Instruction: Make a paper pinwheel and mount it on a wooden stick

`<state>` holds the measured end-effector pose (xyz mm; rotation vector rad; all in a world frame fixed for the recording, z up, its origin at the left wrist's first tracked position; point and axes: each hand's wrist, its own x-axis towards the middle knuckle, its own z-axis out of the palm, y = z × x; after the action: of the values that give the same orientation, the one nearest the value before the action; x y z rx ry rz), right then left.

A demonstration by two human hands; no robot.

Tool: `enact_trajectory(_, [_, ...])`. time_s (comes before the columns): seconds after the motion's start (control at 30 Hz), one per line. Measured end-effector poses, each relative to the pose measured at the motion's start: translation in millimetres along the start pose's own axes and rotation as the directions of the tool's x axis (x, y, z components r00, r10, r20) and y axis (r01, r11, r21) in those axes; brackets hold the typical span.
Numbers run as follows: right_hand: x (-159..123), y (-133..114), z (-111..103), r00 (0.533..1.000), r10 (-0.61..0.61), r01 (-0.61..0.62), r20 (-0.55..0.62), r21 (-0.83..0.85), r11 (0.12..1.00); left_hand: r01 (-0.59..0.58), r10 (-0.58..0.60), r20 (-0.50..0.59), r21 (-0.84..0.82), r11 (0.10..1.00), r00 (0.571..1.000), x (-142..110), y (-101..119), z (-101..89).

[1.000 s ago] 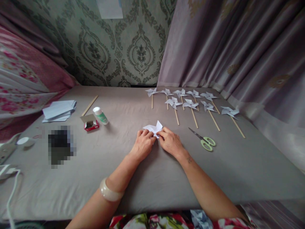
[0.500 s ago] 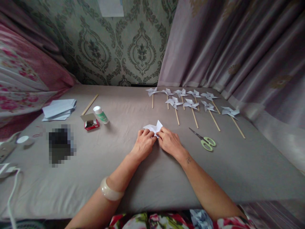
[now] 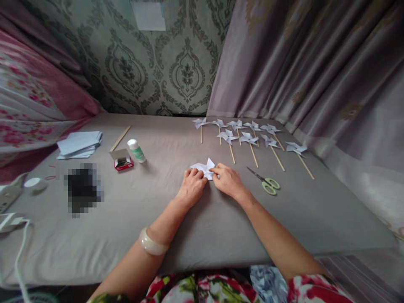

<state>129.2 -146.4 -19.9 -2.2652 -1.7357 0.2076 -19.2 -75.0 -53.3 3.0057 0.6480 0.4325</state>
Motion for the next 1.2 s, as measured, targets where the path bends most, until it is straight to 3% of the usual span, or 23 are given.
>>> enact_trajectory(0.37, [-1,-11,5,0.992,-0.087,0.099,0.092,-0.135,0.986,0.000,0.000,-0.010,0.002,1.000,1.000,-1,1,0.1])
enact_trajectory(0.67, [7,-17,0,0.956,-0.239,0.275,0.169,-0.244,0.930,-0.009,0.009,-0.027,-0.035,0.999,1.000,-4,1,-1.7])
enact_trajectory(0.83, [13,-16,-1,0.950,-0.245,0.287,0.194,-0.228,0.930,0.080,-0.085,-0.079,-0.070,0.994,0.993,-5,-2,-10.4])
enact_trajectory(0.97, [21,-17,-2,0.957,-0.224,0.261,0.186,-0.204,0.944,0.232,-0.250,-0.172,-0.114,0.966,0.953,-4,-8,-13.0])
enact_trajectory(1.1, [27,-7,-6,0.971,-0.160,0.177,0.176,-0.087,0.980,0.368,-0.417,-0.251,-0.221,0.903,0.874,-3,-17,-11.4])
enact_trajectory(1.2, [27,6,-9,0.989,-0.129,0.126,0.074,0.038,0.991,0.447,-0.522,-0.263,-0.298,0.844,0.811,-4,-23,-10.2])
